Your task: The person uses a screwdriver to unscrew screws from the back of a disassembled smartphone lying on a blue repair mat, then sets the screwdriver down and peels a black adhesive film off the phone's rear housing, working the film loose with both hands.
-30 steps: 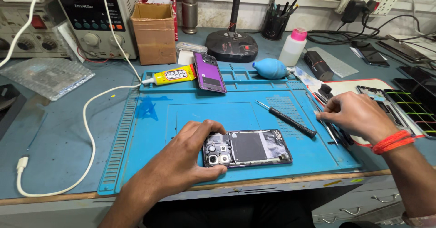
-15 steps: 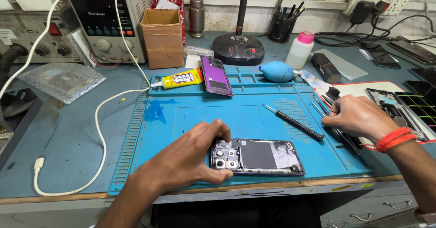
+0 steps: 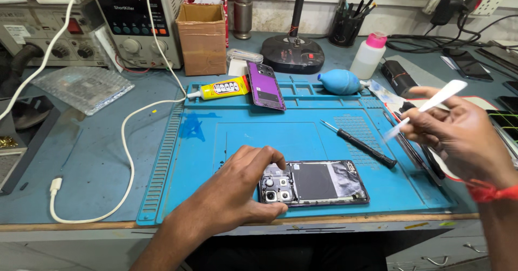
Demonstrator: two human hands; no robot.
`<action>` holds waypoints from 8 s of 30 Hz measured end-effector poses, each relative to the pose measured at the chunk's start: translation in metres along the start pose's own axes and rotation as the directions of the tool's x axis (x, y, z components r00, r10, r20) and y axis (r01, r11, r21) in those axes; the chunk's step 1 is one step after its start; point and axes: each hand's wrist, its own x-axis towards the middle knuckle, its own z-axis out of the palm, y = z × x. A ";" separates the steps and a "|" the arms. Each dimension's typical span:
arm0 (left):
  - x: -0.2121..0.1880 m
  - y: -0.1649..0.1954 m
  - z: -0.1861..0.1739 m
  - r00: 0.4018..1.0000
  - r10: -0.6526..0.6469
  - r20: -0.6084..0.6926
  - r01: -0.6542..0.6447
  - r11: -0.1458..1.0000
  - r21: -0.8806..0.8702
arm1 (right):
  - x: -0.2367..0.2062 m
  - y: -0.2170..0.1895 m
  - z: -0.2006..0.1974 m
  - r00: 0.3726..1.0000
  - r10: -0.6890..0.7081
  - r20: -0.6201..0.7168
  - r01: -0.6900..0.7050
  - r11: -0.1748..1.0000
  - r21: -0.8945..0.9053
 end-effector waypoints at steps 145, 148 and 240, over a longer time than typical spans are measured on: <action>-0.015 -0.003 0.003 0.959 0.247 -0.138 -0.270 0.947 -0.177 | -0.152 0.020 0.161 0.951 -0.244 -0.189 0.220 0.966 -0.136; -0.014 -0.003 0.000 0.969 0.221 -0.108 -0.238 0.952 -0.192 | -0.155 0.015 0.161 0.950 -0.278 -0.139 0.252 0.950 -0.182; -0.019 0.007 0.002 0.992 0.081 -0.092 -0.103 0.959 -0.263 | -0.106 -0.015 0.105 0.997 0.062 -0.035 -0.069 0.723 -0.687</action>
